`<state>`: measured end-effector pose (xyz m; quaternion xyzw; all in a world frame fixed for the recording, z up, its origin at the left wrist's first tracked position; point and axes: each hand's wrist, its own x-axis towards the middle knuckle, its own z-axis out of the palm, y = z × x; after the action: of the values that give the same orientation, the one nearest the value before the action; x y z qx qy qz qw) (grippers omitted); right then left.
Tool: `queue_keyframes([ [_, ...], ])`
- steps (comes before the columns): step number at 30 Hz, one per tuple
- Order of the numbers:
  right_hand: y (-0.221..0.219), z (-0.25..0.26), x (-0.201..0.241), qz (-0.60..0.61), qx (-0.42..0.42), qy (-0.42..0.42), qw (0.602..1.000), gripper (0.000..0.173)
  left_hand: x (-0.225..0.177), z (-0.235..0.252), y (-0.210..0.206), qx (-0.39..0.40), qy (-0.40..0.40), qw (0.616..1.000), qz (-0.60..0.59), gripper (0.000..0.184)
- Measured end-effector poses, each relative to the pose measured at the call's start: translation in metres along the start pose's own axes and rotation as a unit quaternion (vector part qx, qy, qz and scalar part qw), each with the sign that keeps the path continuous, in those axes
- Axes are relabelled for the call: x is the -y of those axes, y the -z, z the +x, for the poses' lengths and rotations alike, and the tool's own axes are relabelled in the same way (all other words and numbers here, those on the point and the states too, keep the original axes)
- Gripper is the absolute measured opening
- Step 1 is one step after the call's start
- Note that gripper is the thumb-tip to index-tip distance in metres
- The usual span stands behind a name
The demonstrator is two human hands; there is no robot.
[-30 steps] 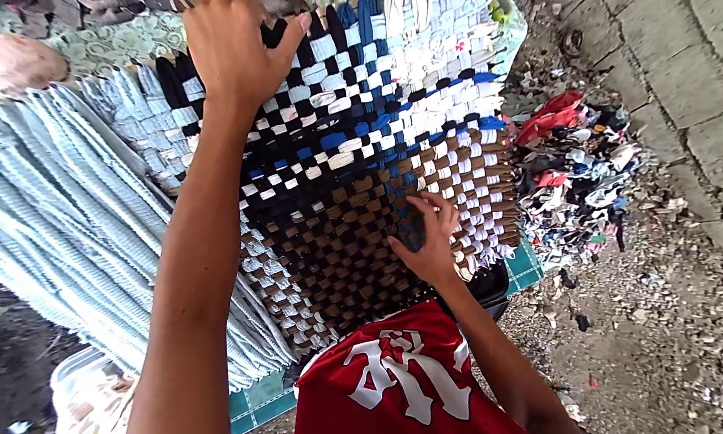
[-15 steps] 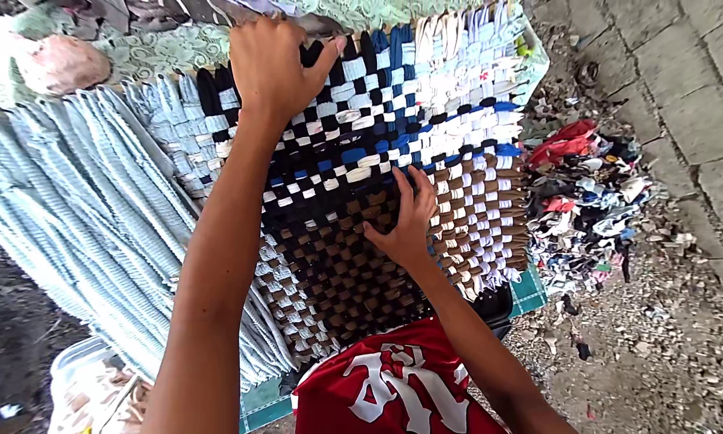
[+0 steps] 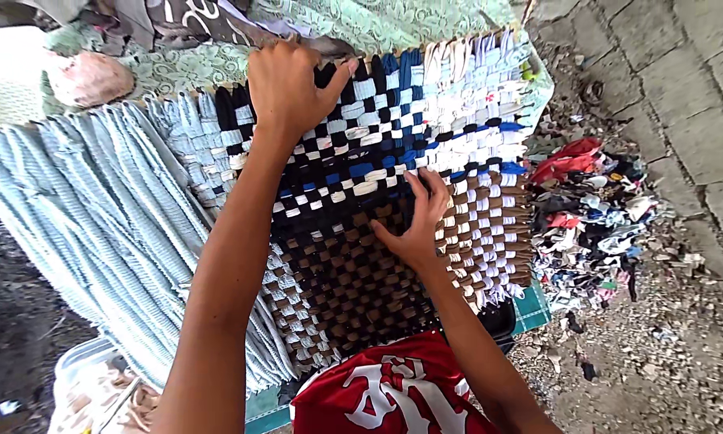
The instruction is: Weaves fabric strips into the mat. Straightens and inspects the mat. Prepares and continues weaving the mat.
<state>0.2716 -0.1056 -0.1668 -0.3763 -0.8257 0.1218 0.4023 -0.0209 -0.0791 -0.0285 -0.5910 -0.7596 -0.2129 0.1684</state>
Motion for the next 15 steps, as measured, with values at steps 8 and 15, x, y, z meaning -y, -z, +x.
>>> queue_keyframes([
  [8,-0.018,0.026,-0.001,-0.03,0.013,0.021,0.999,0.104,0.002,-0.002,0.002,-0.001,-0.012,1.0,-0.003,0.079],
  [15,-0.014,0.026,-0.015,0.068,0.039,0.009,0.997,0.099,0.002,-0.002,-0.001,-0.016,-0.019,1.0,-0.004,0.077],
])
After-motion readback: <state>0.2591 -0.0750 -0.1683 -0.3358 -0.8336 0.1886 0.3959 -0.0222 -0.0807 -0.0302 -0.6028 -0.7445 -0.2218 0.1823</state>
